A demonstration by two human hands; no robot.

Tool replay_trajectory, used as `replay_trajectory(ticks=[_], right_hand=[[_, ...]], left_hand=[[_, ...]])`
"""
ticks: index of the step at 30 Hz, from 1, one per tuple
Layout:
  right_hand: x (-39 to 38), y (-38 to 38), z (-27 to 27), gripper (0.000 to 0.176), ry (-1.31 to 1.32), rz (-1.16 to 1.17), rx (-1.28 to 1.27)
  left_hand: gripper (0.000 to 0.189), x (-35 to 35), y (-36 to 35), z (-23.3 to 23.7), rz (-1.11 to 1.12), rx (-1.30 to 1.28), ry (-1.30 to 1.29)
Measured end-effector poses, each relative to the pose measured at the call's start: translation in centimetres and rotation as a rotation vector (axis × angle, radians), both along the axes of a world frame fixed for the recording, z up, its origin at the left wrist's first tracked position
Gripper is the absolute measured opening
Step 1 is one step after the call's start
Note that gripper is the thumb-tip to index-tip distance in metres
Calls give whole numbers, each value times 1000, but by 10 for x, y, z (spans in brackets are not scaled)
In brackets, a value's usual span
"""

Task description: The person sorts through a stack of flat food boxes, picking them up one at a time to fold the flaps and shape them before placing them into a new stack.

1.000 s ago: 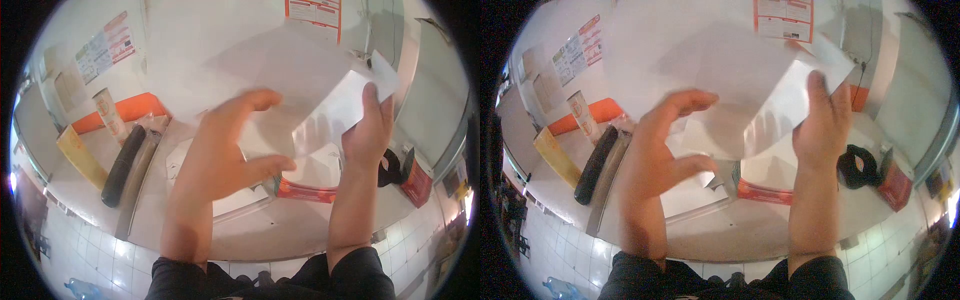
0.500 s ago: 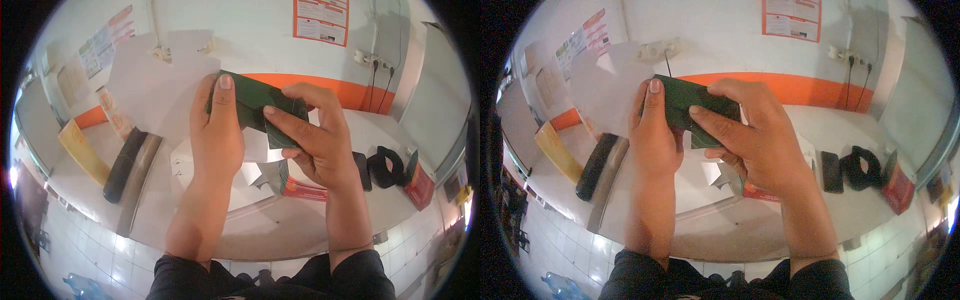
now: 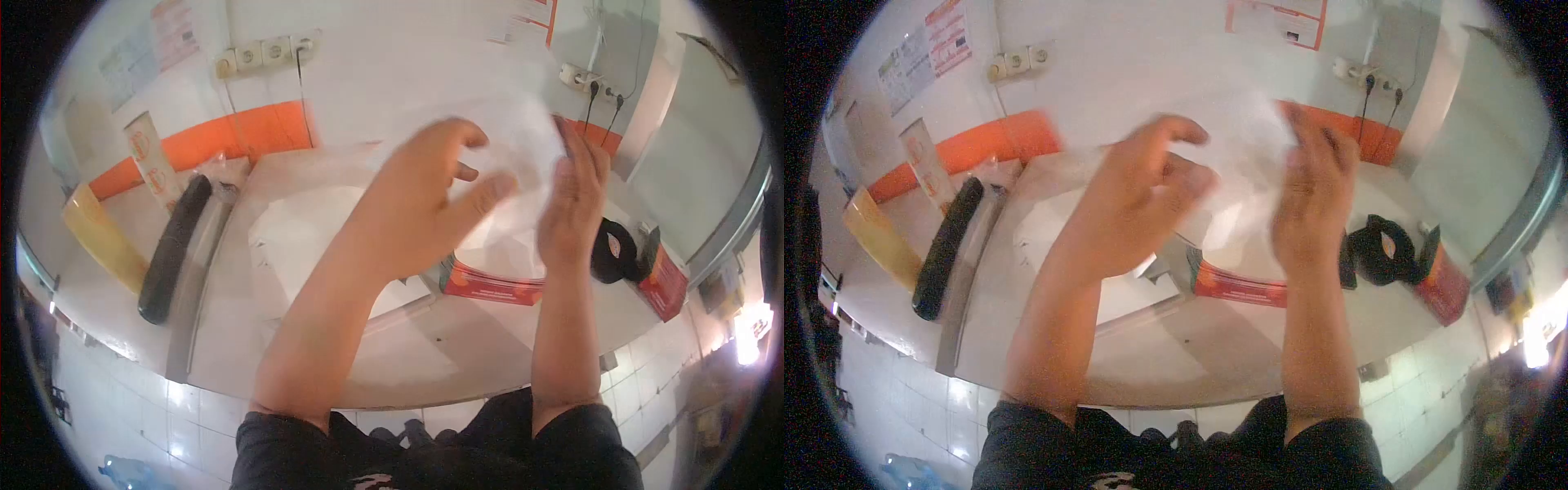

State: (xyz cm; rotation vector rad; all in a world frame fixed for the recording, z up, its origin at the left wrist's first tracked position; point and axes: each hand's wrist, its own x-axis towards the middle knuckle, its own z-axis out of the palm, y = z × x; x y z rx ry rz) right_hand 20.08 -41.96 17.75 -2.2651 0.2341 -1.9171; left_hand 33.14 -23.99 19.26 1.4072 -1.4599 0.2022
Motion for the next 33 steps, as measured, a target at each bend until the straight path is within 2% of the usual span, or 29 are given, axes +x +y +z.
replay_trajectory(ticks=[2, 4, 6, 9, 10, 13, 16, 19, 24, 27, 30, 33], right_hand=[[-23, -33, -38, 41, 126, -94, 273], [-42, -69, -92, 49, 375, -279, 321], [-57, -55, -108, 54, 644, -358, 324], [-64, -36, -102, 60, 884, -409, 286], [-66, -33, -95, 62, 935, -412, 265], [-70, -36, -76, 68, 956, -258, -139], [-74, -44, -72, 61, 1380, 24, -275], [-65, -36, -59, 48, 1547, -59, -209], [-69, -56, -84, 47, 1446, 75, -66], [-70, -55, -81, 46, 1426, 87, -29], [-72, -54, -73, 47, 1491, 76, -47], [-73, -47, -61, 52, 1571, -35, -104]], left_hand=[[61, 7, -13, -20, 73, 125, -331], [60, 8, -28, -44, 86, 431, -506], [56, 1, -41, -55, 113, 852, -513], [51, 2, -56, -88, 152, 1023, -675], [50, 2, -58, -91, 155, 1019, -695], [45, 3, -60, -92, 158, 997, -748], [36, 6, -64, -95, 137, 981, -756], [26, 1, -66, -89, 129, 1035, -768], [25, 4, -69, -94, 119, 1007, -777], [30, 7, -67, -97, 109, 972, -746], [51, 9, -58, -96, 63, 941, -553], [73, 14, -10, -104, 204, 283, -538]])
